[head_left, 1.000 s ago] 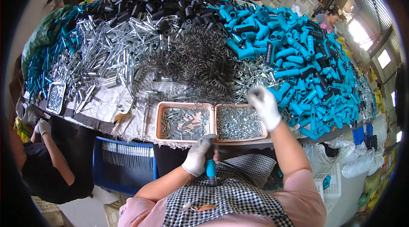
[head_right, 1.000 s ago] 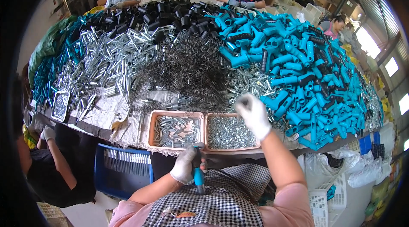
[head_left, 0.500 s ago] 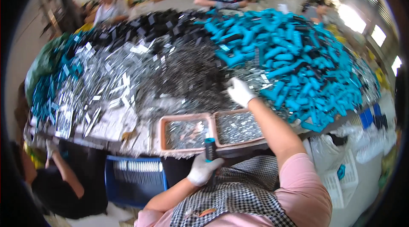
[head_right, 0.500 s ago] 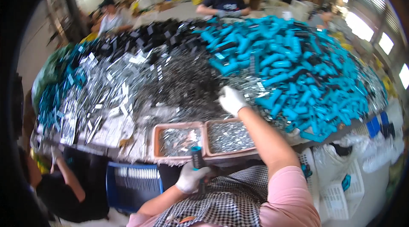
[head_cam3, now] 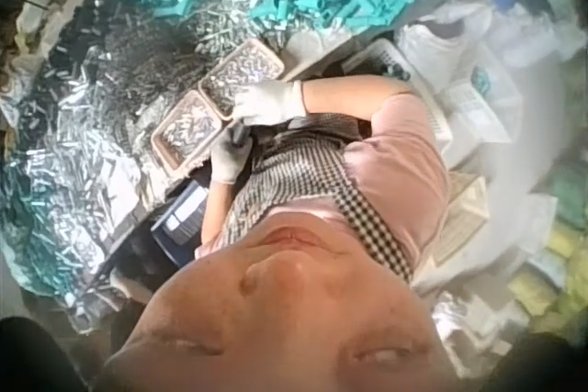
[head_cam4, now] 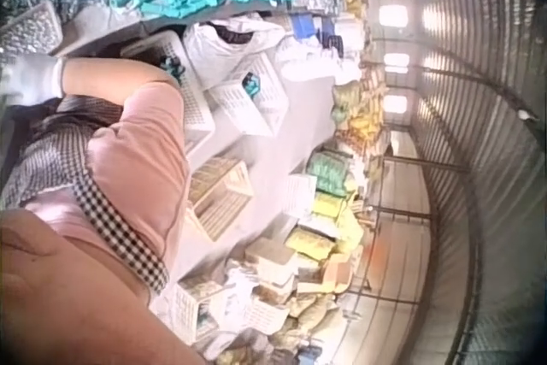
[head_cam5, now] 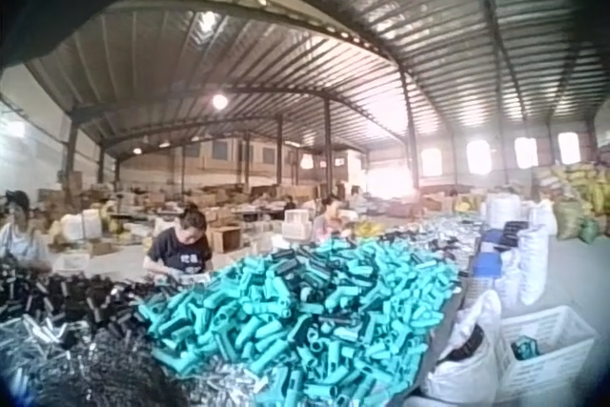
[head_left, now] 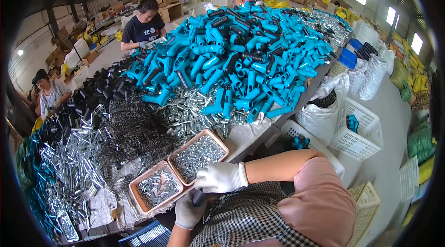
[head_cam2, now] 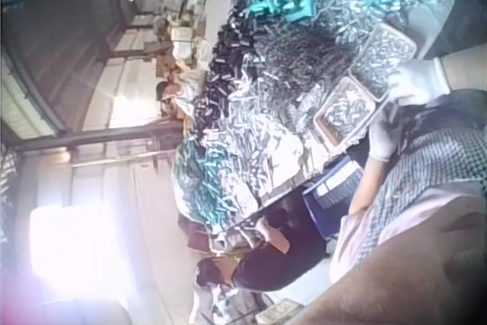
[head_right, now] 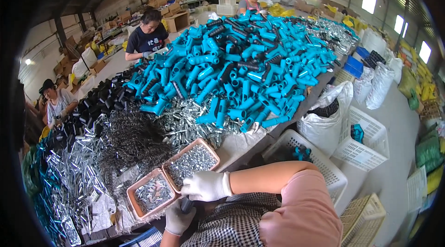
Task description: Assembling small metal components into plastic handles at a workbench.
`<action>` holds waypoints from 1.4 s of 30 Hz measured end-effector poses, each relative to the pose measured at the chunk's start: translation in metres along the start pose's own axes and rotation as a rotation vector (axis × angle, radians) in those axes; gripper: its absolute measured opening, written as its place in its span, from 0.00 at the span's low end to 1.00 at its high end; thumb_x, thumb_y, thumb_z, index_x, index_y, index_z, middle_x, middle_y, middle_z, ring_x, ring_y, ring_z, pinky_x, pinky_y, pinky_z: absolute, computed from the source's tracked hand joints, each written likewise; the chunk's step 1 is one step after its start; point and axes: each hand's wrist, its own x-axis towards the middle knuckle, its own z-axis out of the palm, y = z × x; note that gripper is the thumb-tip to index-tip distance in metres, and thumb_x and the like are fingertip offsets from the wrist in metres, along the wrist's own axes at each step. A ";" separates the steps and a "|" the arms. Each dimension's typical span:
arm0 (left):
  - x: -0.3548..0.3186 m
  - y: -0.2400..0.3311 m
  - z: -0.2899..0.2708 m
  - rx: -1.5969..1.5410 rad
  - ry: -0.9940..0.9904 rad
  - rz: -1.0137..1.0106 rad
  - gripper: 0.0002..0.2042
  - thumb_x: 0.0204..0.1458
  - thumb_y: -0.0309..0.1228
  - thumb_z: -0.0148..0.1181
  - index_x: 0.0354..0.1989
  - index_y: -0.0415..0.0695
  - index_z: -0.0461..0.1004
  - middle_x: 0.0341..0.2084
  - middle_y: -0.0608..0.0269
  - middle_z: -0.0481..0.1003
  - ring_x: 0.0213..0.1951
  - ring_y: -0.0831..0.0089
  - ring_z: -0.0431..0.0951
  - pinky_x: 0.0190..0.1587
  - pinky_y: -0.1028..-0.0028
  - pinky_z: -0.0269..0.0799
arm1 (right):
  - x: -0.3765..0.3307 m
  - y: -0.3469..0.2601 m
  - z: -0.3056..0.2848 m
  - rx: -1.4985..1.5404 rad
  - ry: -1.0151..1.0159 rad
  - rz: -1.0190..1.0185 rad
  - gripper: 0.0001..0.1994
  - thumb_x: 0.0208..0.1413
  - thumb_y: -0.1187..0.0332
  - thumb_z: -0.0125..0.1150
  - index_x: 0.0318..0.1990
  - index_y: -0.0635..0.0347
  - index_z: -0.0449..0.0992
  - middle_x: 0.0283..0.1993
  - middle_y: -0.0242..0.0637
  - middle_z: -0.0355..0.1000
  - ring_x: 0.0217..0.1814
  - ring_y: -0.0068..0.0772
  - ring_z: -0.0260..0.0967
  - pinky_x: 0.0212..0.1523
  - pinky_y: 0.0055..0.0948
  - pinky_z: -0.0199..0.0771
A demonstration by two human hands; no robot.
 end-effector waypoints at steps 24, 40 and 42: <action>0.021 0.011 0.014 -0.354 -0.065 -0.127 0.15 0.45 0.32 0.69 0.39 0.39 0.76 0.28 0.53 0.78 0.32 0.64 0.79 0.39 0.68 0.73 | 0.021 0.202 -0.083 -0.996 -0.139 0.744 0.23 0.49 0.59 0.64 0.52 0.57 0.74 0.48 0.39 0.73 0.57 0.43 0.65 0.57 0.46 0.61; -0.025 -0.018 -0.011 0.077 0.159 -0.010 0.15 0.44 0.34 0.69 0.39 0.44 0.76 0.28 0.48 0.79 0.31 0.49 0.80 0.34 0.58 0.76 | -0.012 0.035 -0.064 1.423 -0.085 0.920 0.29 0.58 0.53 0.61 0.58 0.69 0.69 0.35 0.42 0.74 0.32 0.35 0.75 0.39 0.43 0.83; -0.030 -0.025 -0.013 0.171 0.109 -0.021 0.13 0.46 0.37 0.66 0.34 0.45 0.73 0.24 0.50 0.77 0.28 0.50 0.78 0.30 0.56 0.73 | -0.023 0.018 -0.057 1.247 -0.130 0.702 0.31 0.49 0.69 0.63 0.61 0.72 0.64 0.39 0.43 0.73 0.35 0.34 0.76 0.39 0.36 0.82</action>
